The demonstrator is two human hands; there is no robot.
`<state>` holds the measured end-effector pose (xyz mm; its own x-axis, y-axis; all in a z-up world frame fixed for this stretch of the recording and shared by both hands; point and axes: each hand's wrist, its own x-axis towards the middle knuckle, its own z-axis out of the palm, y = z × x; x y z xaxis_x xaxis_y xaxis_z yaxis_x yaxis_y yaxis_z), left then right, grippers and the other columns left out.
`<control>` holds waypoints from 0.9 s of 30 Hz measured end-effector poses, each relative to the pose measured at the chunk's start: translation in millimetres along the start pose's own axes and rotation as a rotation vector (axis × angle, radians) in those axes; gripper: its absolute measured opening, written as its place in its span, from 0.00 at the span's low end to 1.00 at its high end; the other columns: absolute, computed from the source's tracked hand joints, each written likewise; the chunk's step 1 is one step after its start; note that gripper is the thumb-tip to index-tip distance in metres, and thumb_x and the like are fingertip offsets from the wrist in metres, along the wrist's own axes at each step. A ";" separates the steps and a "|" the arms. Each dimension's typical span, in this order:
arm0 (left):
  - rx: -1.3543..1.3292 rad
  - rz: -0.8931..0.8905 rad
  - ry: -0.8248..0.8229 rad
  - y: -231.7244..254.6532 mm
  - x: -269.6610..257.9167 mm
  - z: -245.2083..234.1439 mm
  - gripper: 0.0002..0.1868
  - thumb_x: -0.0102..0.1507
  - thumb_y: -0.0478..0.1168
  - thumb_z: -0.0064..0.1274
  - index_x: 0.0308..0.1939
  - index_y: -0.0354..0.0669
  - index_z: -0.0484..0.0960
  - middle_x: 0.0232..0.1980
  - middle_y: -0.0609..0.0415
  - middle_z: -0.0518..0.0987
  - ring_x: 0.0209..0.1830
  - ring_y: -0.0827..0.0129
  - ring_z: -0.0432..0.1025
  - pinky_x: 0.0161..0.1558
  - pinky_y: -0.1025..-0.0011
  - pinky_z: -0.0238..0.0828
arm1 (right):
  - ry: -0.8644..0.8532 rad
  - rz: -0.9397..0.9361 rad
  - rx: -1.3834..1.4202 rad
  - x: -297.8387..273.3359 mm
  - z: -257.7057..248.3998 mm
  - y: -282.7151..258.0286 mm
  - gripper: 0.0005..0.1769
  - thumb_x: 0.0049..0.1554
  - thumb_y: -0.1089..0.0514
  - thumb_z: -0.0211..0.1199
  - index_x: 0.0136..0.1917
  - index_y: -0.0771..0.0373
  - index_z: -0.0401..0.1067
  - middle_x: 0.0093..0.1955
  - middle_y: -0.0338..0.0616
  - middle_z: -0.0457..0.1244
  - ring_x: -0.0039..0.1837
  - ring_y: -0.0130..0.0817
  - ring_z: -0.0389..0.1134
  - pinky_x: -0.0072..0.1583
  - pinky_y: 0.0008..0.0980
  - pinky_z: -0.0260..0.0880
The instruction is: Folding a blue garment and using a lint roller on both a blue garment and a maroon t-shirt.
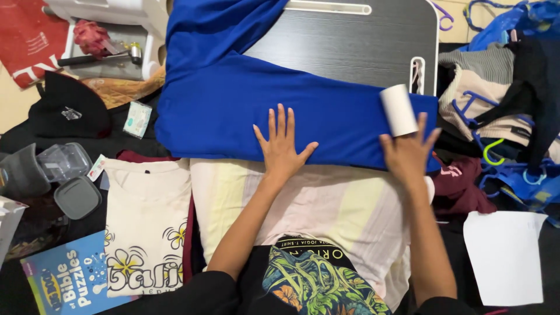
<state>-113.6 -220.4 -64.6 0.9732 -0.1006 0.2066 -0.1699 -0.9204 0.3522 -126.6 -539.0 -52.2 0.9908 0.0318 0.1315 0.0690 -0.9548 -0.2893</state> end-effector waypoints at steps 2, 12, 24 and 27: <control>-0.011 0.005 0.019 0.4 0.0 0.8 0.59 0.60 0.75 0.51 0.81 0.42 0.50 0.85 0.45 0.46 0.85 0.49 0.39 0.72 0.25 0.32 | 0.001 0.032 0.019 6.7 -9.8 32.2 0.39 0.67 0.39 0.48 0.82 0.65 0.55 0.83 0.59 0.49 0.86 0.59 0.31 0.76 0.74 0.19; -0.089 0.108 0.036 22.8 -25.5 18.4 0.48 0.66 0.68 0.46 0.82 0.45 0.52 0.86 0.43 0.47 0.86 0.46 0.39 0.75 0.26 0.31 | 0.048 -0.198 0.199 65.4 -16.6 -44.8 0.37 0.66 0.39 0.52 0.80 0.64 0.58 0.83 0.69 0.46 0.85 0.63 0.37 0.78 0.71 0.22; -0.009 0.247 -0.040 35.4 -53.4 25.2 0.46 0.64 0.69 0.49 0.82 0.64 0.53 0.86 0.50 0.46 0.86 0.44 0.38 0.74 0.26 0.32 | -0.151 -0.462 0.101 171.4 36.5 -91.4 0.35 0.65 0.40 0.53 0.80 0.55 0.60 0.84 0.59 0.46 0.88 0.53 0.34 0.78 0.65 0.15; -0.006 0.249 -0.014 34.0 -54.2 27.2 0.46 0.65 0.69 0.50 0.83 0.64 0.53 0.87 0.49 0.45 0.87 0.44 0.38 0.74 0.26 0.30 | -0.092 -0.520 0.160 181.9 31.5 -136.0 0.36 0.65 0.39 0.52 0.81 0.55 0.59 0.84 0.59 0.46 0.87 0.54 0.34 0.77 0.64 0.15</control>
<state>-168.0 -256.5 -88.6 0.9032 -0.3293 0.2754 -0.4057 -0.8644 0.2969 47.9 -394.1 -18.8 0.8272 0.5194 0.2146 0.5616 -0.7497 -0.3501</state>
